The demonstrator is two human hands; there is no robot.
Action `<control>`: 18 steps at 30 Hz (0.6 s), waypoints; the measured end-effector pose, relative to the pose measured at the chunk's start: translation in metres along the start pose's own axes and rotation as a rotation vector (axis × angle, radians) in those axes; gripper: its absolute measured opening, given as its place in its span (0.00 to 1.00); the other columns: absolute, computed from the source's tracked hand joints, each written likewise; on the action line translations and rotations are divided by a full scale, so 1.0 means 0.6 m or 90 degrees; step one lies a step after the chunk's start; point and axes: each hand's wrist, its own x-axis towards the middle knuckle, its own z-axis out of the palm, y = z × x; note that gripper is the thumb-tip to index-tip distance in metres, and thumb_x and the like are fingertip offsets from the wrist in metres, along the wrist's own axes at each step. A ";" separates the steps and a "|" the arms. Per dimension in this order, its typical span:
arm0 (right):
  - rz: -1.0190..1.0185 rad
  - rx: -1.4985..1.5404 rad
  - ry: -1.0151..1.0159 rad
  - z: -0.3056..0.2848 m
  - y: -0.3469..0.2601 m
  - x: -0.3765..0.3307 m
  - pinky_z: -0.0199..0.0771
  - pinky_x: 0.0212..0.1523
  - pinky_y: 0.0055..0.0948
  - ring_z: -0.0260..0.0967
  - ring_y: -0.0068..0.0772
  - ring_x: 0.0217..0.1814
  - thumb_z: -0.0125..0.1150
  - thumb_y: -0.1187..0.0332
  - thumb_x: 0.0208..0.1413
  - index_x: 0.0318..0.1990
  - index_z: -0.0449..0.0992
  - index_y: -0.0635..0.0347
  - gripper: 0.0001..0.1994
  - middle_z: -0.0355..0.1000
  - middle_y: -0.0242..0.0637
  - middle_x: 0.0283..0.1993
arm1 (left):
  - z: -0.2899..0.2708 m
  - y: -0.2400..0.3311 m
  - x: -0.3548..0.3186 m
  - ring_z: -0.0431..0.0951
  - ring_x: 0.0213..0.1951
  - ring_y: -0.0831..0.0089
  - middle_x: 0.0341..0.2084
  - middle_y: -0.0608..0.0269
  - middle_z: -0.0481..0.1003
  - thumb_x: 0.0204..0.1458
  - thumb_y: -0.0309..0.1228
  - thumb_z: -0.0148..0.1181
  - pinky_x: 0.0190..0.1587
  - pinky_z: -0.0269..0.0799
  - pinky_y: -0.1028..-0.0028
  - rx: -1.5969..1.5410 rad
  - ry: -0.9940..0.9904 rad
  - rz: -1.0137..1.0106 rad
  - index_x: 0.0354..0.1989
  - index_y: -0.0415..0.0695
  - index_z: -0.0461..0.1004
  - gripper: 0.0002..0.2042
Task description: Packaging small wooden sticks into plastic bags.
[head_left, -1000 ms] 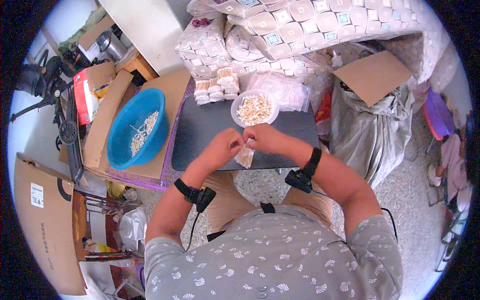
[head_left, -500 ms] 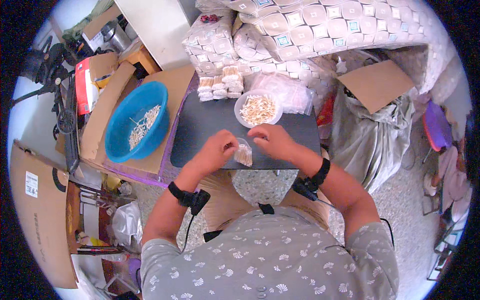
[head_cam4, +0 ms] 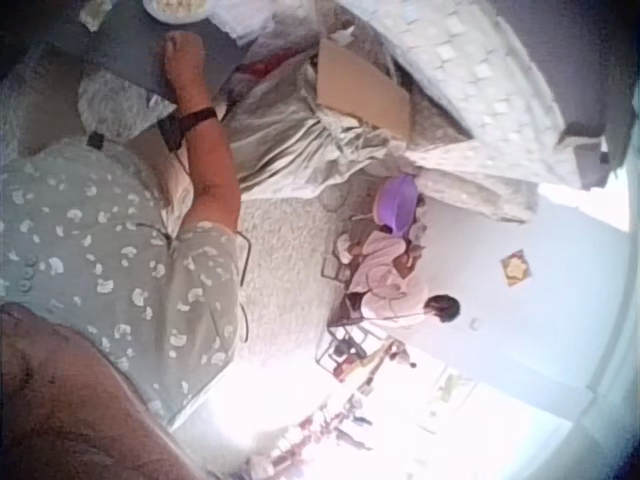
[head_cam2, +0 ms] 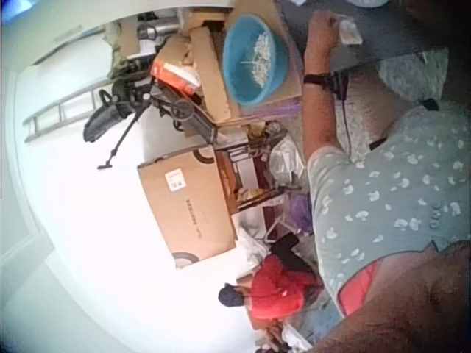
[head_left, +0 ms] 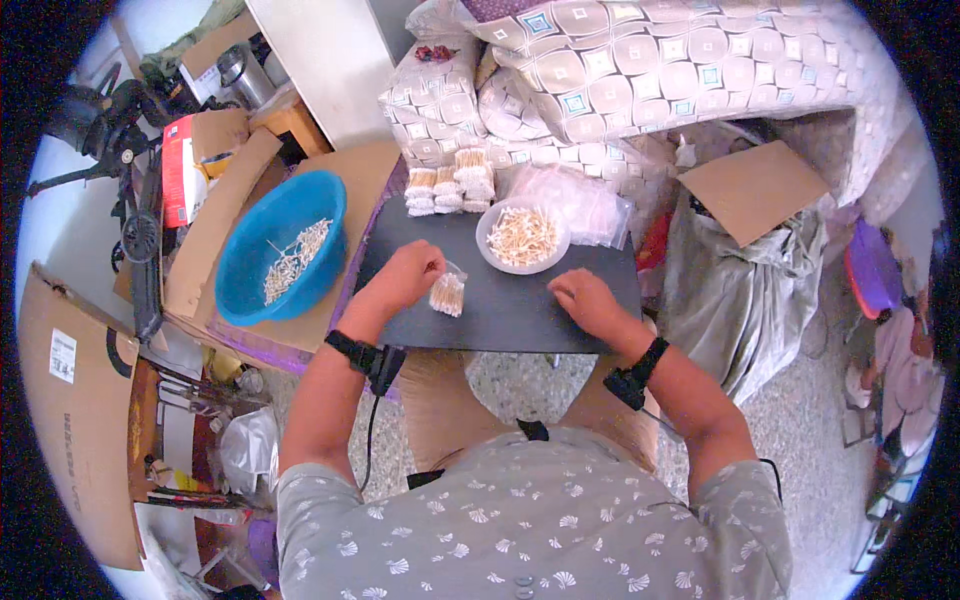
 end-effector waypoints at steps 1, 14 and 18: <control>-0.001 -0.003 0.001 0.002 0.009 -0.003 0.66 0.47 0.43 0.67 0.49 0.43 0.54 0.66 0.52 0.37 0.75 0.57 0.08 0.73 0.43 0.37 | 0.007 -0.013 0.011 0.71 0.33 0.54 0.26 0.53 0.71 0.44 0.26 0.57 0.38 0.69 0.63 0.000 0.003 0.002 0.27 0.41 0.70 0.03; -0.060 -0.076 0.099 0.038 0.039 -0.028 0.64 0.53 0.40 0.65 0.45 0.49 0.59 0.70 0.47 0.37 0.74 0.59 0.09 0.71 0.40 0.43 | 0.126 -0.058 -0.019 0.70 0.38 0.54 0.33 0.52 0.69 0.42 0.26 0.61 0.43 0.68 0.62 -0.055 0.186 -0.165 0.34 0.41 0.71 0.10; -0.043 -0.051 0.110 0.037 0.040 -0.030 0.64 0.52 0.41 0.65 0.45 0.48 0.58 0.71 0.47 0.36 0.73 0.59 0.08 0.71 0.41 0.43 | 0.173 -0.023 -0.067 0.69 0.40 0.54 0.34 0.52 0.68 0.38 0.25 0.65 0.43 0.66 0.62 0.003 0.211 -0.152 0.33 0.42 0.70 0.12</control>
